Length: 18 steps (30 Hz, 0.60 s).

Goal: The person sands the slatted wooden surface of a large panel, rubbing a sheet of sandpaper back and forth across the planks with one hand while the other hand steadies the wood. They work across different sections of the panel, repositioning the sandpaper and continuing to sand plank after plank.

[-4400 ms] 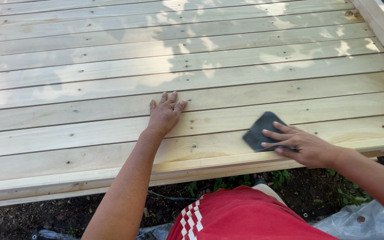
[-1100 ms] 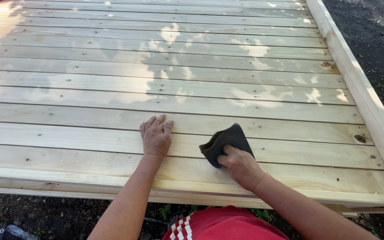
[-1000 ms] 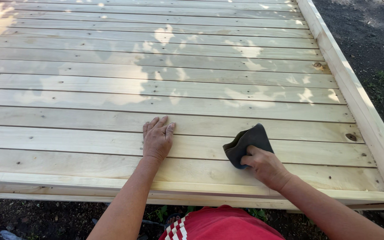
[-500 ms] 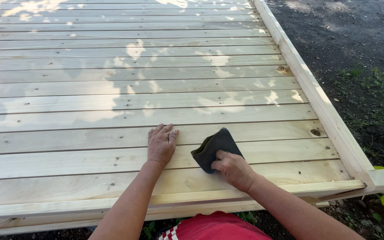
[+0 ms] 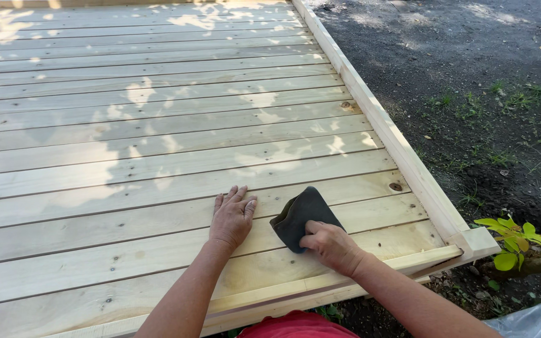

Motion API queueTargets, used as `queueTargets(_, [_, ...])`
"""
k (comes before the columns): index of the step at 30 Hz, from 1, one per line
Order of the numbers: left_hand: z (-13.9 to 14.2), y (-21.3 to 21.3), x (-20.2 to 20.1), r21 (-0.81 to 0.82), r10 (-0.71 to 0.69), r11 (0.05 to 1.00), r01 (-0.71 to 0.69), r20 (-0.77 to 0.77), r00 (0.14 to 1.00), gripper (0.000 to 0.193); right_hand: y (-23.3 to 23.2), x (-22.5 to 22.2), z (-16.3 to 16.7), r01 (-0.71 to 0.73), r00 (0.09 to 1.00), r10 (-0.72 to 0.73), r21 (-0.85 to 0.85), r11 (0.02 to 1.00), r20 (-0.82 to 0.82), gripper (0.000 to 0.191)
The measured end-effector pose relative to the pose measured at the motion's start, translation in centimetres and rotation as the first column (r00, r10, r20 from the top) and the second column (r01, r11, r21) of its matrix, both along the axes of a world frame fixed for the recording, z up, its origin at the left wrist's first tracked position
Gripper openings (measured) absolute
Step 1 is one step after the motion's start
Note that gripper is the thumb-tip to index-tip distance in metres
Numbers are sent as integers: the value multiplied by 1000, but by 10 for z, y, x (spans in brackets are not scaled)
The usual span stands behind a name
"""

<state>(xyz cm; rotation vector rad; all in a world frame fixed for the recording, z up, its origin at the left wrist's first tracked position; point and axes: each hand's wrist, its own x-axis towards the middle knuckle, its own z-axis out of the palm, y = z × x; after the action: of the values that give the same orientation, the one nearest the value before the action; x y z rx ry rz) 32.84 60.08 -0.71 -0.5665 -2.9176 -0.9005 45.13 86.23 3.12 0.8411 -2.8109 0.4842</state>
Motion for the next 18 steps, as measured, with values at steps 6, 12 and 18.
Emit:
queueTargets(6, [7,4,2,-25,4,1000,-4,0,1000,45,95,22,10,246,969,-246,-5,969,12,20])
queueTargets(12, [3,7,1,-52,31,998,-32,-6,999,44,154,33,26,460,886,-462,166,872,-33,23])
queueTargets(18, [3,22,-14,-48,12,999,-15,-43,999,43,83,17,4,240,970,-242,124,963,8,19])
